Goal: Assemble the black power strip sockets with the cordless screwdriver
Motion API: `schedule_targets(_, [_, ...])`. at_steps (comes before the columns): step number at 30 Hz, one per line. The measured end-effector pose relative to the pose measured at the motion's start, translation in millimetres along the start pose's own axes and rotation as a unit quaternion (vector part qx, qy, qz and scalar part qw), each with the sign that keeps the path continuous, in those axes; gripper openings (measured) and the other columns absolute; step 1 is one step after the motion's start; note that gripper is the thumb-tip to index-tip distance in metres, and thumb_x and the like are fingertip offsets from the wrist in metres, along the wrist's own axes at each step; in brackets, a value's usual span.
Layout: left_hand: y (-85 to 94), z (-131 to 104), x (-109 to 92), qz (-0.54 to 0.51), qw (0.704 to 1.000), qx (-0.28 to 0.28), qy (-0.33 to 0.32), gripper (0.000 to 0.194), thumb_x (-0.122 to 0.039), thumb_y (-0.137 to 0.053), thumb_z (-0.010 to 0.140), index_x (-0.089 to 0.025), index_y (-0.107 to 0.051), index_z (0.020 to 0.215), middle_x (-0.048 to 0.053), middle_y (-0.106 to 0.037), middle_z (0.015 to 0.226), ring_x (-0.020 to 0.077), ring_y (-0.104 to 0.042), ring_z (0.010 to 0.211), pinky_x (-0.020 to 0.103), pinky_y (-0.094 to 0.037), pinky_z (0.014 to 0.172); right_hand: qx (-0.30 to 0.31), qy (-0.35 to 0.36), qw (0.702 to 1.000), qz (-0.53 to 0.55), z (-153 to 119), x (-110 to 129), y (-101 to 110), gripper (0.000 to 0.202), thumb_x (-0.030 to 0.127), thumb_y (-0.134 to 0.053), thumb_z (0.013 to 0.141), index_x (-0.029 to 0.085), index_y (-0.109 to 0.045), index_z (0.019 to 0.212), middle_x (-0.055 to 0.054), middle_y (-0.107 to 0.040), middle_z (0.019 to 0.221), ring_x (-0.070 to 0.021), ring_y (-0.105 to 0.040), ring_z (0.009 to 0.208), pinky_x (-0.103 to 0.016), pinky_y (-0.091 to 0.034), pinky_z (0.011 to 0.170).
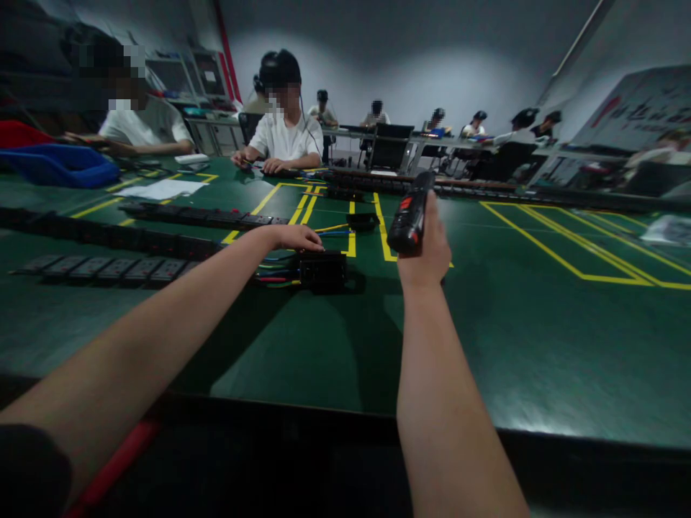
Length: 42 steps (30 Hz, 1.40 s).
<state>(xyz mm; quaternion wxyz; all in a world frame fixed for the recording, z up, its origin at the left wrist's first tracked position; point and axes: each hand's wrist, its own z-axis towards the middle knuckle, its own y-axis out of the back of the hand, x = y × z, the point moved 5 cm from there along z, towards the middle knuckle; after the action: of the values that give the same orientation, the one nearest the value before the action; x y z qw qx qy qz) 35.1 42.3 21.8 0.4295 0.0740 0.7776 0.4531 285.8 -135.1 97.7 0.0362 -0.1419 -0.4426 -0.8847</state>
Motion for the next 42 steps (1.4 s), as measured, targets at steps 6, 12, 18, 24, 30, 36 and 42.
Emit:
schedule_targets(6, [-1.3,-5.2,-5.6,0.011,1.0,0.013,0.021,0.062,-0.061,-0.064,0.079,-0.024,-0.072,0.128,0.008,-0.073,0.112,0.0226,-0.058,0.096,0.033,-0.044,0.081,0.085,0.007,0.989,-0.123,-1.0,-2.6,-25.5,0.099,0.01,-0.065,0.084,0.033,-0.022,0.17,-0.016,-0.065,0.129,-0.0342,-0.069,0.102,-0.046,-0.054,0.082])
schedule_targets(12, [-3.5,-4.3,2.9,0.013,1.0,0.006,0.027,0.066,-0.066,-0.062,0.08,-0.023,-0.071,0.129,0.008,-0.073,0.104,0.0244,-0.058,0.096,0.035,-0.045,0.081,0.138,0.006,0.974,-0.177,-0.7,-4.7,-44.1,0.092,0.011,-0.061,0.087,0.028,-0.024,0.169,-0.018,-0.066,0.126,-0.0336,-0.067,0.105,-0.046,-0.05,0.083])
schedule_targets(18, [-1.6,-3.9,7.5,-0.026,0.999,-0.027,0.009,0.054,-0.064,-0.069,0.075,-0.027,-0.075,0.114,0.005,-0.073,0.103,0.0217,-0.059,0.093,0.032,-0.045,0.079,0.158,-0.017,0.965,-0.209,-4.4,-6.1,-45.8,0.082,0.015,-0.056,0.091,0.024,-0.029,0.168,-0.021,-0.067,0.132,-0.0383,-0.065,0.117,-0.054,-0.047,0.094])
schedule_targets(24, [-1.5,-9.4,-0.5,-0.019,0.999,-0.027,0.001,0.05,-0.062,-0.064,0.08,-0.024,-0.076,0.109,0.006,-0.072,0.096,0.0214,-0.059,0.086,0.033,-0.045,0.079,0.171,-0.036,0.953,-0.247,-7.5,-11.4,-48.3,0.082,0.021,-0.049,0.095,0.017,-0.015,0.17,-0.026,-0.063,0.138,-0.0406,-0.062,0.124,-0.056,-0.043,0.1])
schedule_targets(30, [-0.7,-9.9,-3.0,0.008,0.999,-0.035,-0.015,0.055,-0.063,-0.061,0.082,-0.022,-0.076,0.116,0.008,-0.074,0.109,0.024,-0.062,0.094,0.035,-0.047,0.086,0.195,-0.043,0.946,-0.256,-8.5,-14.5,-51.9,0.08,0.02,-0.046,0.095,0.013,-0.018,0.17,-0.027,-0.061,0.141,-0.04,-0.059,0.128,-0.055,-0.041,0.101])
schedule_targets(36, [1.6,-13.2,-12.9,0.023,0.998,-0.056,-0.017,0.052,-0.056,-0.062,0.086,-0.02,-0.072,0.122,0.011,-0.074,0.121,0.0248,-0.064,0.105,0.036,-0.047,0.095,0.204,-0.041,0.944,-0.254,-7.6,-16.0,-52.6,0.065,0.02,-0.044,0.097,0.016,-0.036,0.162,-0.024,-0.062,0.139,-0.0392,-0.06,0.126,-0.053,-0.043,0.1])
schedule_targets(42, [9.3,-20.1,-42.1,0.092,0.988,-0.122,-0.009,0.045,-0.048,-0.059,0.091,-0.019,-0.071,0.123,0.013,-0.073,0.127,0.0282,-0.065,0.112,0.039,-0.048,0.099,0.22,-0.033,0.94,-0.258,-9.0,-14.3,-53.6,0.066,0.019,-0.04,0.099,0.015,-0.033,0.164,-0.025,-0.058,0.145,-0.0412,-0.058,0.13,-0.055,-0.046,0.1])
